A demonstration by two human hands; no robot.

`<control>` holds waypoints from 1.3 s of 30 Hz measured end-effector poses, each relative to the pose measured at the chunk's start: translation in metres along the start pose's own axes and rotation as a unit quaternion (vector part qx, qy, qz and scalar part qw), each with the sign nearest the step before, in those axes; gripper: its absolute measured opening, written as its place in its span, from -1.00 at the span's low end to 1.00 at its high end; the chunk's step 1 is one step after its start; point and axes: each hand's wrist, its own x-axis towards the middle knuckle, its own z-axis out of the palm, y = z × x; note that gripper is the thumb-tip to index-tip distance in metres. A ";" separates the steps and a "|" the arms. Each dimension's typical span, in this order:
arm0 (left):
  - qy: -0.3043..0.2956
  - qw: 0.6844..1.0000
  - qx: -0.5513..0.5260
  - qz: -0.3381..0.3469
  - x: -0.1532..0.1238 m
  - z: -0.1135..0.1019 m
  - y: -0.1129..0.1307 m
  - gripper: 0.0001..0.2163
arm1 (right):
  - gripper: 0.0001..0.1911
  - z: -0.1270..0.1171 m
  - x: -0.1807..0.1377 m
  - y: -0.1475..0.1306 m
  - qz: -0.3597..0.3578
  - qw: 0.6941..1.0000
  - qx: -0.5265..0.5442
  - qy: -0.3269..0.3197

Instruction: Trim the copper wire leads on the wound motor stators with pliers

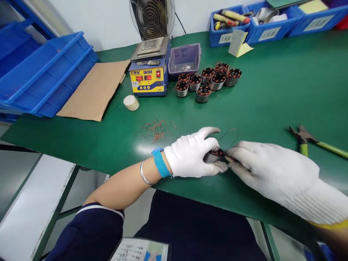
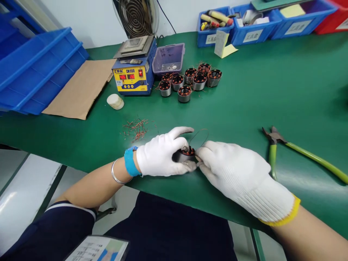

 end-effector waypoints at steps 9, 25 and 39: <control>0.042 0.998 0.010 -0.046 0.004 0.014 -0.002 -0.54 | -0.28 -0.006 -0.009 0.005 0.203 0.935 0.209 0.201; 0.057 0.975 -0.161 -0.143 0.008 0.013 -0.002 0.03 | -0.44 -0.004 0.028 0.006 0.187 0.642 0.743 0.026; -0.036 0.975 -0.163 -0.149 0.010 0.001 -0.001 0.09 | -0.39 0.001 0.037 0.001 0.282 0.646 0.709 0.012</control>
